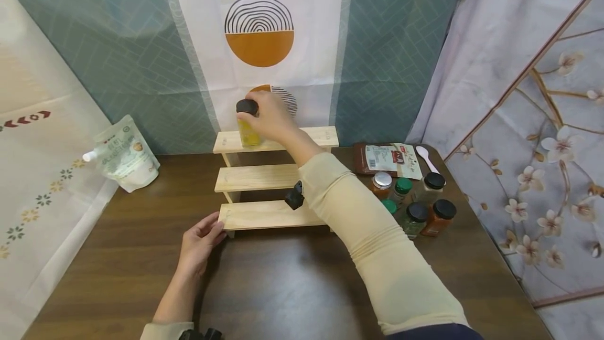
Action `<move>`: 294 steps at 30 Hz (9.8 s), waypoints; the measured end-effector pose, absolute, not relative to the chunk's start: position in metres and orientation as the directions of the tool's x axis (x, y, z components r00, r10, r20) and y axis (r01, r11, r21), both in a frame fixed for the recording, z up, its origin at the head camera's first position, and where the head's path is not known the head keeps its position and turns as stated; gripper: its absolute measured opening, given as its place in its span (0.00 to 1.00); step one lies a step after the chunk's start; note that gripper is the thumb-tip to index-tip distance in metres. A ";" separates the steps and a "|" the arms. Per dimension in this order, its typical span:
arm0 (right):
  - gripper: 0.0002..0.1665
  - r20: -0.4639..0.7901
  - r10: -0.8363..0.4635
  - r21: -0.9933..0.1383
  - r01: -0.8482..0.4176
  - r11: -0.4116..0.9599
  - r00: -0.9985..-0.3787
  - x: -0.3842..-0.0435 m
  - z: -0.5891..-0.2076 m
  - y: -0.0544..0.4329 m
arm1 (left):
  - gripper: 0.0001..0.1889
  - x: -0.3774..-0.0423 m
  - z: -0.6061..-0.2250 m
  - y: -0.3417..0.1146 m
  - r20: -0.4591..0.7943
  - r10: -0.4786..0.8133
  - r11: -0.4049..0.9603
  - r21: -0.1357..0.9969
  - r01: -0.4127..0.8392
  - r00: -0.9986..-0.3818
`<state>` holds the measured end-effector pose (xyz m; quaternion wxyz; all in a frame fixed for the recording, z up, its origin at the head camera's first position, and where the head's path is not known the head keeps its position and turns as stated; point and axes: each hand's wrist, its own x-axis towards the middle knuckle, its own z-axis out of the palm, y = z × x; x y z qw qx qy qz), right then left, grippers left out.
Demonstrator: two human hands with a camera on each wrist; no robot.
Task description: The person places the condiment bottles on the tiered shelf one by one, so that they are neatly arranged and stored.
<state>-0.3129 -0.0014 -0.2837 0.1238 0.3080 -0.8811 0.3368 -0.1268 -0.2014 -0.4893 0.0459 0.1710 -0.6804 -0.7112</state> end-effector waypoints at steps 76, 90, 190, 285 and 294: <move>0.32 0.492 -0.380 -0.492 -0.610 0.621 -0.783 -0.241 -0.364 0.169 | 0.20 -0.126 -0.492 -0.201 -0.164 -0.288 -0.075 0.986 -0.149 -0.944; 0.29 0.424 -0.324 -0.474 -0.512 0.716 -0.846 -0.234 -0.369 0.223 | 0.20 -0.125 -0.492 -0.201 -0.173 -0.289 -0.071 0.985 -0.160 -0.942; 0.28 0.543 -0.401 -0.386 -0.643 0.661 -0.738 -0.276 -0.287 0.199 | 0.22 -0.124 -0.493 -0.201 -0.157 -0.291 -0.097 0.986 -0.135 -0.944; 0.33 0.451 -0.378 -0.548 -0.585 0.598 -0.809 -0.269 -0.347 0.165 | 0.21 -0.124 -0.493 -0.200 -0.151 -0.296 -0.098 0.987 -0.127 -0.943; 0.33 0.450 -0.352 -0.550 -0.565 0.614 -0.821 -0.255 -0.359 0.183 | 0.21 -0.124 -0.495 -0.201 -0.152 -0.294 -0.107 0.986 -0.125 -0.944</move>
